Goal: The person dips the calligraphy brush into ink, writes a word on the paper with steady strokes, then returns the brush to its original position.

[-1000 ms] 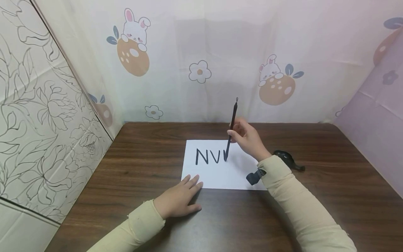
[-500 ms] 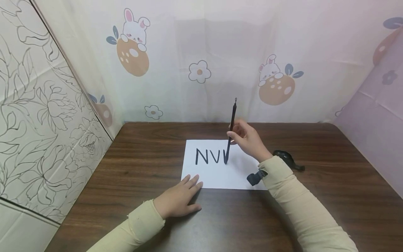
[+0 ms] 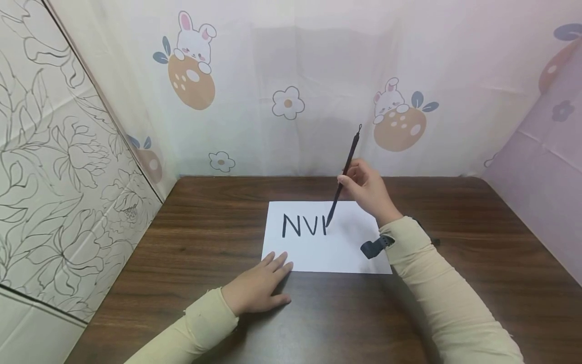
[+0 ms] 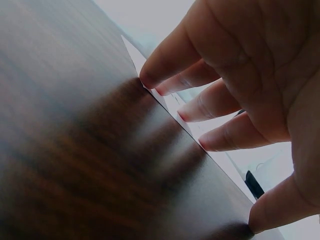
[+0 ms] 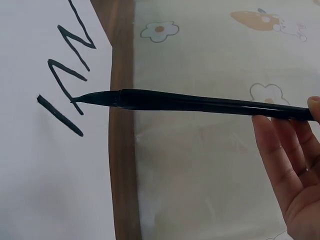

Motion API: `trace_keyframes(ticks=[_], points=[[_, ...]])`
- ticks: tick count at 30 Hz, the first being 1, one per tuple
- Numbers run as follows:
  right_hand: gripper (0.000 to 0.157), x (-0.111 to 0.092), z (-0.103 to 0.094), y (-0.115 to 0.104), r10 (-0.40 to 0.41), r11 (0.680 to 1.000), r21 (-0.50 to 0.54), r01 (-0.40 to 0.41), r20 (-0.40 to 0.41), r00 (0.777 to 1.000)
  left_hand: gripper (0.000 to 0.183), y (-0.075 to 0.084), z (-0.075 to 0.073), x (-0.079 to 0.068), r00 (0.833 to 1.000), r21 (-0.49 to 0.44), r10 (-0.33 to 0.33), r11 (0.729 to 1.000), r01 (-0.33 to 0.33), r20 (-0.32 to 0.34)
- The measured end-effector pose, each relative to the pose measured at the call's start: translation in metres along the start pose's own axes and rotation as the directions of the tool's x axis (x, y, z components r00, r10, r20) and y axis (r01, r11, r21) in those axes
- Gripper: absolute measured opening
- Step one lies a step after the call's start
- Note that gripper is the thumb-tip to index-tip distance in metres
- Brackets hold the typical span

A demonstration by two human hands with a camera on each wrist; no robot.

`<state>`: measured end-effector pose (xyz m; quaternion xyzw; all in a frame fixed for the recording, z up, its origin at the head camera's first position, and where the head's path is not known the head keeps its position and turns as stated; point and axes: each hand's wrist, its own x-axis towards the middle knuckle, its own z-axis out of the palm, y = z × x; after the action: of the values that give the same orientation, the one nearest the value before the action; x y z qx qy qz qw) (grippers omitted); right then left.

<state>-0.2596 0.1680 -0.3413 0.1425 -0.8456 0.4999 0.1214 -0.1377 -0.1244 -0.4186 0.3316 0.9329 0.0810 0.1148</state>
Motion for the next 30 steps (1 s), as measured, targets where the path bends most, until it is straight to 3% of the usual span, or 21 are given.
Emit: trace_keyframes(ticks=[4,12,19,30], points=[[0.025,0.001,-0.002,0.005,0.04,0.999,0.018,-0.039,-0.026,0.999,0.072,0.0,0.0,0.0,1.0,0.008,0.004,1.0,-0.004,-0.008],[0.027,0.0,-0.003,0.018,0.037,0.998,0.061,-0.032,-0.085,0.996,0.071,0.0,-0.001,0.0,1.0,0.0,0.001,1.0,-0.001,-0.001],[0.028,-0.003,0.001,0.021,0.05,0.999,0.009,-0.05,-0.145,0.988,0.071,-0.001,0.0,0.0,1.0,-0.001,0.0,1.0,0.0,-0.001],[0.026,-0.003,0.009,0.022,-0.018,0.997,-0.071,0.003,-0.209,0.978,0.071,-0.001,0.0,-0.001,1.0,-0.005,-0.002,1.0,0.002,0.0]])
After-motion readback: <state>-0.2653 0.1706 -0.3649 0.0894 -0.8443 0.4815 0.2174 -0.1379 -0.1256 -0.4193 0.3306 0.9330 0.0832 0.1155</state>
